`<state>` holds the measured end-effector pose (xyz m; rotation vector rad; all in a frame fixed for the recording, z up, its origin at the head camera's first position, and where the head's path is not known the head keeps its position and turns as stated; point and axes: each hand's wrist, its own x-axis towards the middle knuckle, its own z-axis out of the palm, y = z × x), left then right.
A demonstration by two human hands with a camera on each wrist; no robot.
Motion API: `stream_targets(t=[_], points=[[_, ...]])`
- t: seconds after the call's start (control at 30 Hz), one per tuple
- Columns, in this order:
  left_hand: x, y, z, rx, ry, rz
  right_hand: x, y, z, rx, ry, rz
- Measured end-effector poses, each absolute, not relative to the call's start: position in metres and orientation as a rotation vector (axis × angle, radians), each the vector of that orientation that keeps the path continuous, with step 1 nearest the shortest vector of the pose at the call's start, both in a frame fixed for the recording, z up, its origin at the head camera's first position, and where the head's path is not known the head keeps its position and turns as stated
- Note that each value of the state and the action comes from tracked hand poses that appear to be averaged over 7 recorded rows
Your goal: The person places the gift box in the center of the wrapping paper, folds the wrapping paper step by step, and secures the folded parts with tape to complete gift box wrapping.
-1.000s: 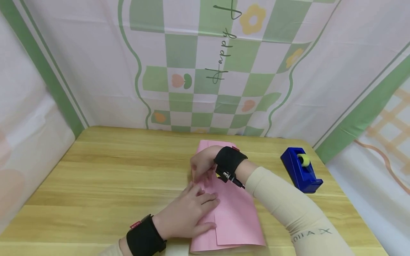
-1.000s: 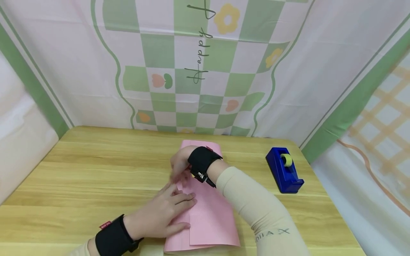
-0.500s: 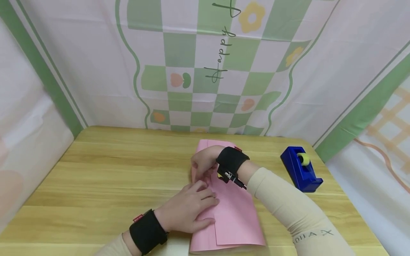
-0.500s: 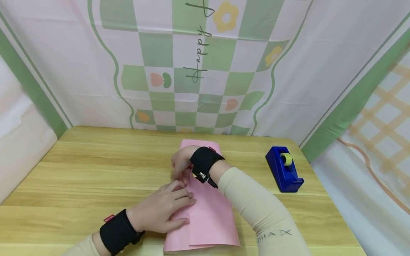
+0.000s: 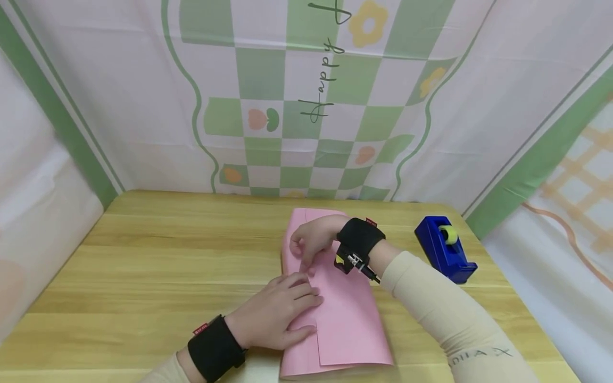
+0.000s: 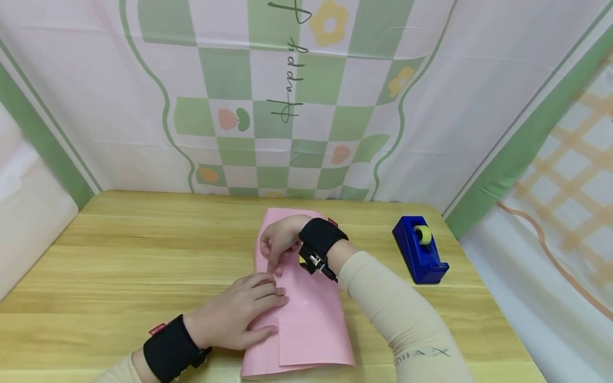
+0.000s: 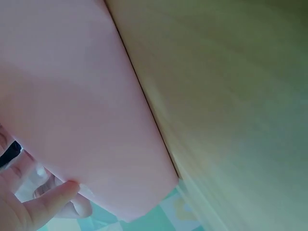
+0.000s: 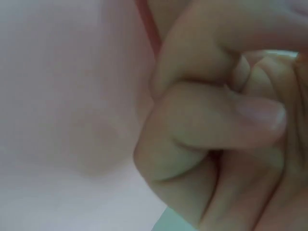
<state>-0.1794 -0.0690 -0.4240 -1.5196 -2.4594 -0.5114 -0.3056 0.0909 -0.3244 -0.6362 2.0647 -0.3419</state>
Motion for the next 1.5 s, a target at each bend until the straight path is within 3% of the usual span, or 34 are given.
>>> stream_targets(t=[0.73,1.23,1.5], points=[[-0.178,-0.068,-0.424,-1.507,-2.428,-0.513,-0.29,0.118,-0.327,-0.601,2.191,-0.499],[-0.178,-0.068,-0.423,-1.51,-2.433,-0.517,-0.279,0.106,-0.321,-0.767,2.446,-0.138],[-0.181,-0.065,-0.418,-1.509,-2.405,-0.483,-0.28,0.144,-0.32,-0.796,2.678,-0.066]])
